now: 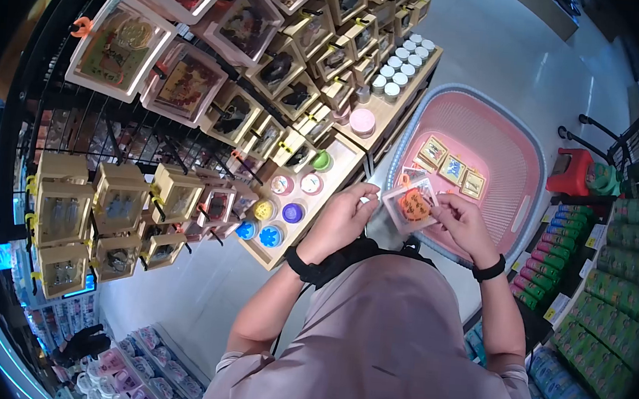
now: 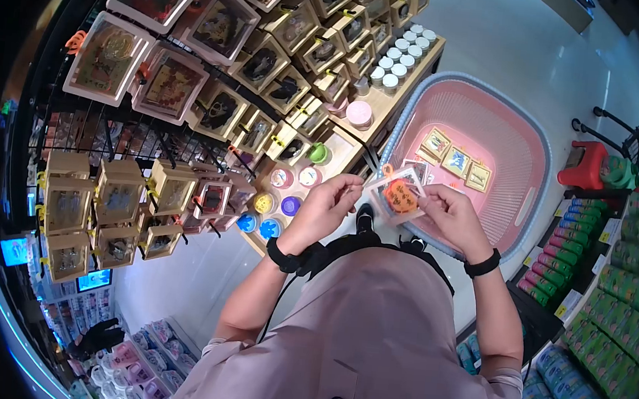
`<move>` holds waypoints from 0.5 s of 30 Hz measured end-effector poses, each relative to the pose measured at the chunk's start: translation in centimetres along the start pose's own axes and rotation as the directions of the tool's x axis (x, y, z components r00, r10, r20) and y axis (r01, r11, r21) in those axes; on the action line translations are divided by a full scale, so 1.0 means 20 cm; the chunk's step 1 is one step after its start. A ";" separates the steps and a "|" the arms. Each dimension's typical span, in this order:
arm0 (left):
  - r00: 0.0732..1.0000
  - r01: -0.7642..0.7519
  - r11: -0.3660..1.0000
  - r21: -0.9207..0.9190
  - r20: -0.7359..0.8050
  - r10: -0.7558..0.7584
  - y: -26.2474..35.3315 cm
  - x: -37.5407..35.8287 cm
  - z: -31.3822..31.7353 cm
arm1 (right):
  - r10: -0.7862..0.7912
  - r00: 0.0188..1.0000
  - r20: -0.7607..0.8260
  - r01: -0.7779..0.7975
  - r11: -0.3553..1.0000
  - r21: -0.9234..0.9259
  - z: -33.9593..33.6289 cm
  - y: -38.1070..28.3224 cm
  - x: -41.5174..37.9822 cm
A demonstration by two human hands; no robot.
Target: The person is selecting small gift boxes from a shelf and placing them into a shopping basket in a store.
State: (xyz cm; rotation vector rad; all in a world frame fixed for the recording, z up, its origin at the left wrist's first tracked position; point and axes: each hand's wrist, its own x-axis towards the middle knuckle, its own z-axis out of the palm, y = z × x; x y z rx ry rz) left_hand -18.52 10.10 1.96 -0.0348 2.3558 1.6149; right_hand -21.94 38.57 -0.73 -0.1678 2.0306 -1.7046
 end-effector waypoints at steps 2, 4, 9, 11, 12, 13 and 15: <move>0.997 -0.016 0.996 0.093 -0.075 0.023 -0.01 -0.01 0.01 | 0.062 0.987 -0.145 -0.060 0.998 0.016 -0.12 0.14 0.06; 0.995 -0.014 0.989 0.144 -0.092 0.027 -0.06 -0.04 0.01 | 0.121 0.958 -0.259 -0.131 0.991 -0.018 -0.26 0.31 0.13; 0.983 0.129 0.986 0.106 -0.148 -0.112 -0.36 -0.18 0.00 | 0.397 0.816 -0.421 -0.405 0.911 0.074 -0.53 0.80 0.28; 0.973 0.155 0.985 0.076 -0.187 -0.139 -0.47 -0.26 0.02 | 0.430 0.764 -0.482 -0.517 0.854 -0.059 -0.56 0.96 0.33; 0.969 0.163 0.984 0.069 -0.199 -0.147 -0.51 -0.30 0.02 | 0.440 0.740 -0.509 -0.569 0.813 -0.124 -0.56 1.04 0.35; 0.965 0.173 0.983 0.063 -0.213 -0.156 -0.53 -0.34 0.02 | 0.429 0.739 -0.520 -0.599 0.772 -0.213 -0.55 1.13 0.35; 0.940 0.305 0.951 0.049 -0.173 -0.293 -0.54 -0.40 -0.01 | 0.407 0.744 -0.530 -0.640 0.663 -0.390 -0.55 1.28 0.36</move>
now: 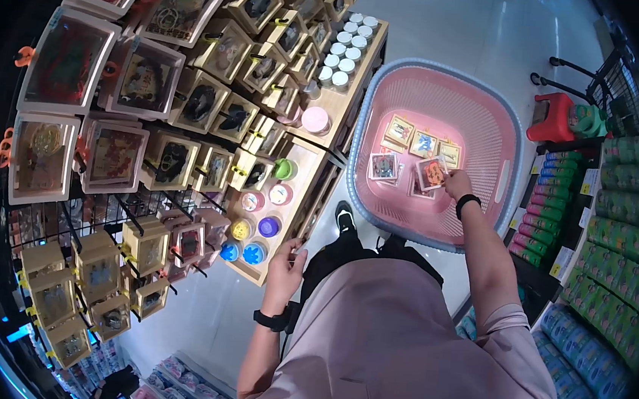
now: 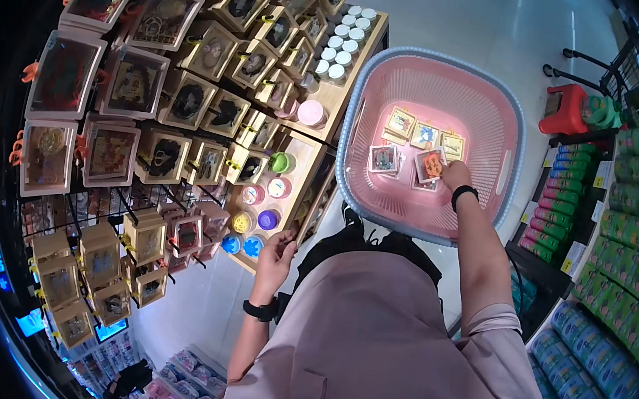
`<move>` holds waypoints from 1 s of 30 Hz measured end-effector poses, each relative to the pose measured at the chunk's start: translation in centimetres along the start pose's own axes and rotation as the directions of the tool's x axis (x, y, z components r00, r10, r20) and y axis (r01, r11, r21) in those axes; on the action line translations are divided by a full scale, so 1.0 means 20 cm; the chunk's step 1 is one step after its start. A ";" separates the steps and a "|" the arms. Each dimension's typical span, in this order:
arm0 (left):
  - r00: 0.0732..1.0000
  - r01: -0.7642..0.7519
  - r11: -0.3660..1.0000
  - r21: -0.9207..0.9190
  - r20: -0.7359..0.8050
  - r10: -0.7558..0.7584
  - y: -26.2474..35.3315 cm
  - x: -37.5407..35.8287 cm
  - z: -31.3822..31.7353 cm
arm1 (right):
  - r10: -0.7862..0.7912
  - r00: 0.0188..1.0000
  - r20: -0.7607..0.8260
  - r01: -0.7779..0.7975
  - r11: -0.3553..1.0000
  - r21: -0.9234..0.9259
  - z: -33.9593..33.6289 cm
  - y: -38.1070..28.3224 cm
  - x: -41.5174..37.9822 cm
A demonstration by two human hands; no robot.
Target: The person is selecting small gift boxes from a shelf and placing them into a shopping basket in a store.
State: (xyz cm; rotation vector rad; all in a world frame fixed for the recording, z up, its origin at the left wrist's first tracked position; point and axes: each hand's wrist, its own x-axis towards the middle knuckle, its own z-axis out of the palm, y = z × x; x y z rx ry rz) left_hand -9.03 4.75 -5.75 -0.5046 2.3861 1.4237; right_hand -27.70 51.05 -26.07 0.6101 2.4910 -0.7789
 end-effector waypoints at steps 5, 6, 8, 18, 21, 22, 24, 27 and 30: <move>0.987 0.097 0.995 0.035 -0.132 -0.092 -0.07 -0.15 -0.02 | 0.113 0.992 0.050 -0.109 0.991 -0.077 0.20 0.13 0.05; 0.984 0.123 0.991 0.061 -0.141 -0.113 -0.07 -0.18 -0.03 | 0.132 0.990 0.052 -0.128 0.989 -0.081 0.22 0.15 0.06; 0.972 0.198 0.978 0.070 -0.144 -0.187 0.00 -0.23 -0.04 | 0.177 0.983 0.055 -0.172 0.982 -0.080 0.27 0.16 0.10; 0.960 0.270 0.954 0.128 -0.111 -0.257 0.02 -0.25 -0.04 | 0.226 0.965 0.132 -0.216 0.972 -0.092 0.42 0.22 0.17; 0.965 0.256 0.956 0.140 -0.093 -0.245 0.08 -0.20 -0.03 | 0.251 0.958 0.139 -0.237 0.965 -0.110 0.43 0.22 0.17; 0.969 0.242 0.960 0.140 -0.088 -0.231 0.09 -0.19 -0.03 | 0.260 0.956 0.136 -0.246 0.963 -0.113 0.43 0.22 0.17; 0.971 0.233 0.962 0.143 -0.080 -0.224 0.10 -0.17 -0.03 | 0.258 0.953 0.157 -0.243 0.964 -0.104 0.43 0.22 0.16; 0.969 0.246 0.958 0.148 -0.073 -0.237 0.11 -0.17 -0.03 | 0.268 0.948 0.169 -0.254 0.962 -0.101 0.44 0.23 0.16; 0.971 0.239 0.960 0.146 -0.065 -0.232 0.09 -0.18 -0.03 | 0.268 0.947 0.178 -0.258 0.963 -0.077 0.42 0.21 0.15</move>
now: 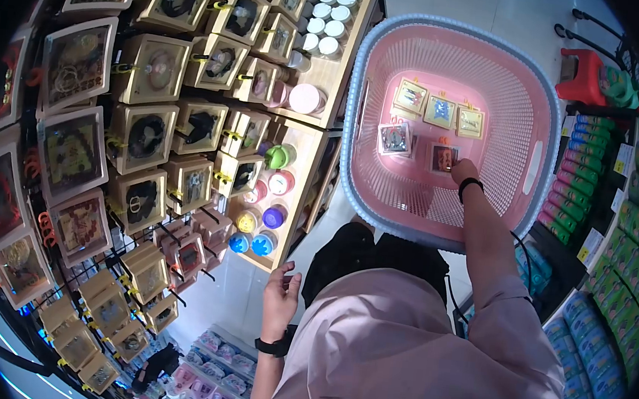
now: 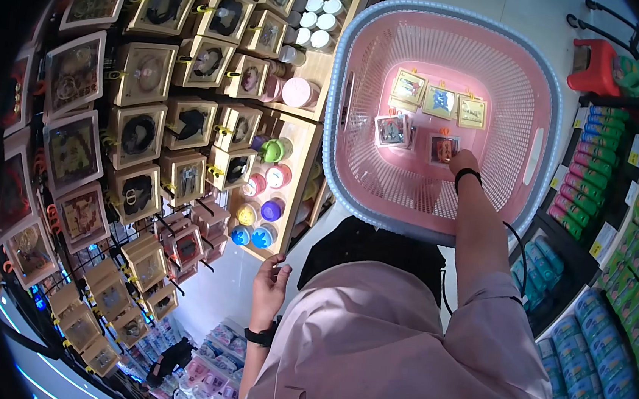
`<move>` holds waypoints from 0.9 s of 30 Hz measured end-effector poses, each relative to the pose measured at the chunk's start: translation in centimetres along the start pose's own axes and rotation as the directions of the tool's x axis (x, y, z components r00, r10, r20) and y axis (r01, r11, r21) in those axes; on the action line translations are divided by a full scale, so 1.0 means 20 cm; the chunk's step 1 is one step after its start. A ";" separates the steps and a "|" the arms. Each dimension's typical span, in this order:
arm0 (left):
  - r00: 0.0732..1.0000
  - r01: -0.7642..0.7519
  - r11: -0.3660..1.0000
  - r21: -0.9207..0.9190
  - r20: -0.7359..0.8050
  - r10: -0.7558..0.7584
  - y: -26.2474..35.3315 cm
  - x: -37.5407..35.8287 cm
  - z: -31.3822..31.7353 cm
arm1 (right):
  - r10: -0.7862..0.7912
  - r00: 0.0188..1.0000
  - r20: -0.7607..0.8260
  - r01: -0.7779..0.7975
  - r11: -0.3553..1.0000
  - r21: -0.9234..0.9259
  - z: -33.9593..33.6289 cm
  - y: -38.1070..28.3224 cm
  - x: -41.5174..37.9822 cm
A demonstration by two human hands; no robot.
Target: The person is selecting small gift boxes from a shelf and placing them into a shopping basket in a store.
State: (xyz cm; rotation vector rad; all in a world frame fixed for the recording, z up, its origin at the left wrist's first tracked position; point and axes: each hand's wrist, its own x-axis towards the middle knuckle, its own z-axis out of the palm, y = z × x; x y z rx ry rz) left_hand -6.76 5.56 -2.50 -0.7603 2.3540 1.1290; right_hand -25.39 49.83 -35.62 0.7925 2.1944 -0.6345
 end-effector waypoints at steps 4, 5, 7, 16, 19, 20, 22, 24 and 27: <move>1.000 -0.005 1.000 -0.002 0.002 0.005 0.02 0.00 0.01 | -0.015 1.000 -0.006 0.015 1.000 -0.026 -0.01 0.01 0.02; 1.000 0.001 1.000 -0.002 -0.007 -0.001 0.03 0.01 0.00 | -0.045 0.999 -0.010 0.044 0.997 -0.064 -0.03 0.02 0.03; 1.000 -0.019 1.000 -0.012 0.004 0.019 0.03 0.03 0.01 | -0.026 0.998 -0.048 0.023 0.997 -0.078 0.01 0.08 0.14; 0.936 -0.136 0.991 -0.001 -0.329 0.128 -0.07 0.29 -0.24 | -0.307 0.943 -0.126 0.330 0.911 0.249 -0.23 0.11 0.35; 0.826 -0.196 0.973 0.117 -0.515 0.229 -0.16 0.47 -0.36 | -0.306 0.950 -0.060 0.298 0.836 0.461 -0.43 -0.10 0.00; 0.766 -0.222 0.959 0.175 -0.577 0.283 -0.16 0.51 -0.40 | -0.330 0.942 -0.064 0.319 0.818 0.478 -0.48 -0.15 -0.11; 0.628 -0.245 0.923 0.297 -0.677 0.385 -0.13 0.58 -0.46 | -0.374 0.925 -0.069 0.354 0.782 0.512 -0.55 -0.22 -0.27; 0.597 -0.236 0.907 0.350 -0.684 0.419 -0.11 0.65 -0.50 | -0.376 0.923 -0.082 0.363 0.778 0.514 -0.60 -0.31 -0.48; 0.681 -0.174 0.954 0.245 -0.670 0.296 -0.14 0.79 -0.53 | -0.408 0.908 -0.097 0.393 0.745 0.539 -0.63 -0.32 -0.62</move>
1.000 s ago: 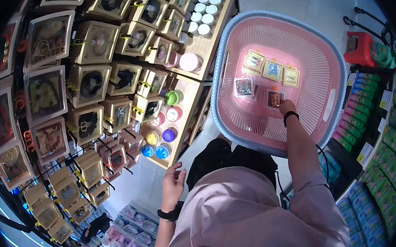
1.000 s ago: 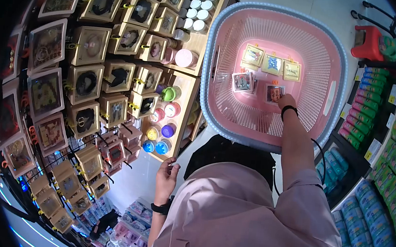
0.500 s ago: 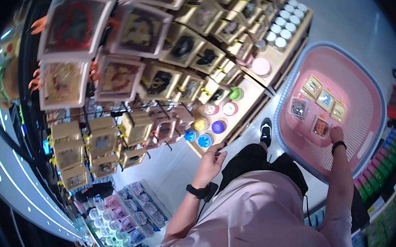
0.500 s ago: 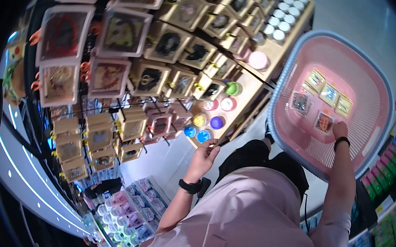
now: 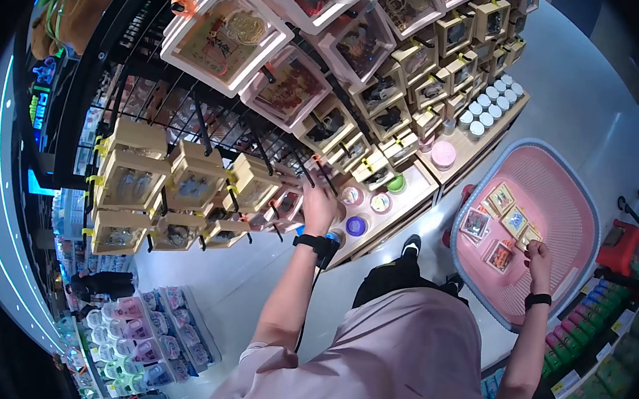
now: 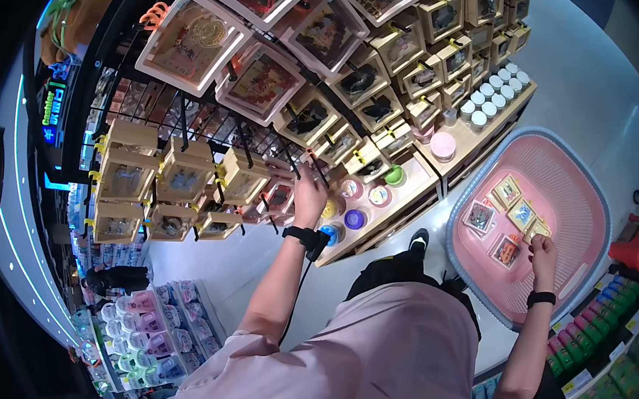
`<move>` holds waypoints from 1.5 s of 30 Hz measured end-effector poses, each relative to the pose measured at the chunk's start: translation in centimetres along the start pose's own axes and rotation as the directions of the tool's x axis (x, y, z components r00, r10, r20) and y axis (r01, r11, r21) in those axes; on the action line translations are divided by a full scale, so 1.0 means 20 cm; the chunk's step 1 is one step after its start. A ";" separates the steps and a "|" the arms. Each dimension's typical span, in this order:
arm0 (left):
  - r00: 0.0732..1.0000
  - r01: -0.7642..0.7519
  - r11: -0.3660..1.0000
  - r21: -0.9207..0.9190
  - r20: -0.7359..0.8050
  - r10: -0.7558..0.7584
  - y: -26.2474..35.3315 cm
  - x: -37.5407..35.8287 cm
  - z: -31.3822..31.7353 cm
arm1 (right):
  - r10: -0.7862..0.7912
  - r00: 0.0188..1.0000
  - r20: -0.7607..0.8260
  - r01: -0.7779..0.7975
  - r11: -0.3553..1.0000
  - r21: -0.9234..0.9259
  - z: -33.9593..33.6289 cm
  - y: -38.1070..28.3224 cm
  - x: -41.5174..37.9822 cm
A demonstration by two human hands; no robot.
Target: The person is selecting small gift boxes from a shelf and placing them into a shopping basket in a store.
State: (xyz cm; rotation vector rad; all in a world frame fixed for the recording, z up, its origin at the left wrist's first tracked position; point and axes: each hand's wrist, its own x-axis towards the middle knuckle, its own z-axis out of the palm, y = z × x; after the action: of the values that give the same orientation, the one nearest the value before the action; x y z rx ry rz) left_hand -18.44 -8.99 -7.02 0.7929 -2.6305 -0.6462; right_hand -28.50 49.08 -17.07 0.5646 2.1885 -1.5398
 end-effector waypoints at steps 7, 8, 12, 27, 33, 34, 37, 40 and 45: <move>0.995 -0.033 0.998 0.054 -0.087 0.037 -0.16 0.11 0.12 | -0.047 0.998 -0.040 0.048 0.998 0.030 0.03 -0.10 -0.21; 0.999 -0.013 0.998 0.056 -0.050 0.016 -0.17 0.12 0.12 | -0.042 0.998 -0.055 0.045 0.998 0.043 0.04 -0.11 -0.24; 0.996 0.026 0.997 0.079 -0.082 -0.020 -0.10 0.10 0.10 | -0.057 0.997 -0.057 0.059 0.997 0.044 0.08 -0.16 -0.31; 0.998 -0.006 0.997 0.078 0.069 0.000 -0.13 0.05 0.02 | -0.075 0.997 0.008 0.075 0.997 0.016 0.18 -0.21 -0.38; 0.989 -0.102 0.995 0.018 0.109 0.099 -0.09 -0.14 -0.06 | -0.073 0.997 0.040 0.073 0.997 0.000 0.18 -0.17 -0.37; 0.989 -0.084 0.996 0.010 0.127 0.082 -0.08 -0.17 -0.07 | -0.073 0.996 0.043 0.074 0.997 -0.014 0.18 -0.17 -0.36; 0.983 -0.139 0.990 0.013 0.122 0.136 -0.06 -0.23 -0.11 | -0.085 0.996 0.039 0.087 0.995 -0.053 0.18 -0.15 -0.35; 0.974 -0.157 0.987 -0.016 0.164 0.157 -0.01 -0.27 -0.17 | -0.154 0.986 0.057 0.158 0.984 -0.081 0.20 -0.14 -0.34; 0.928 -0.231 0.967 -0.110 0.275 0.253 0.11 -0.33 -0.24 | -0.210 0.966 0.150 0.197 0.976 0.095 0.29 -0.26 -0.47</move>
State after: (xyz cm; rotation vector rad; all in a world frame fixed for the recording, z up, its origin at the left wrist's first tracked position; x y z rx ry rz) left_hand -12.06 -5.09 -3.02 0.3622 -2.8783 -0.8384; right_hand -22.86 41.08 -9.70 0.2341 2.1248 -1.7188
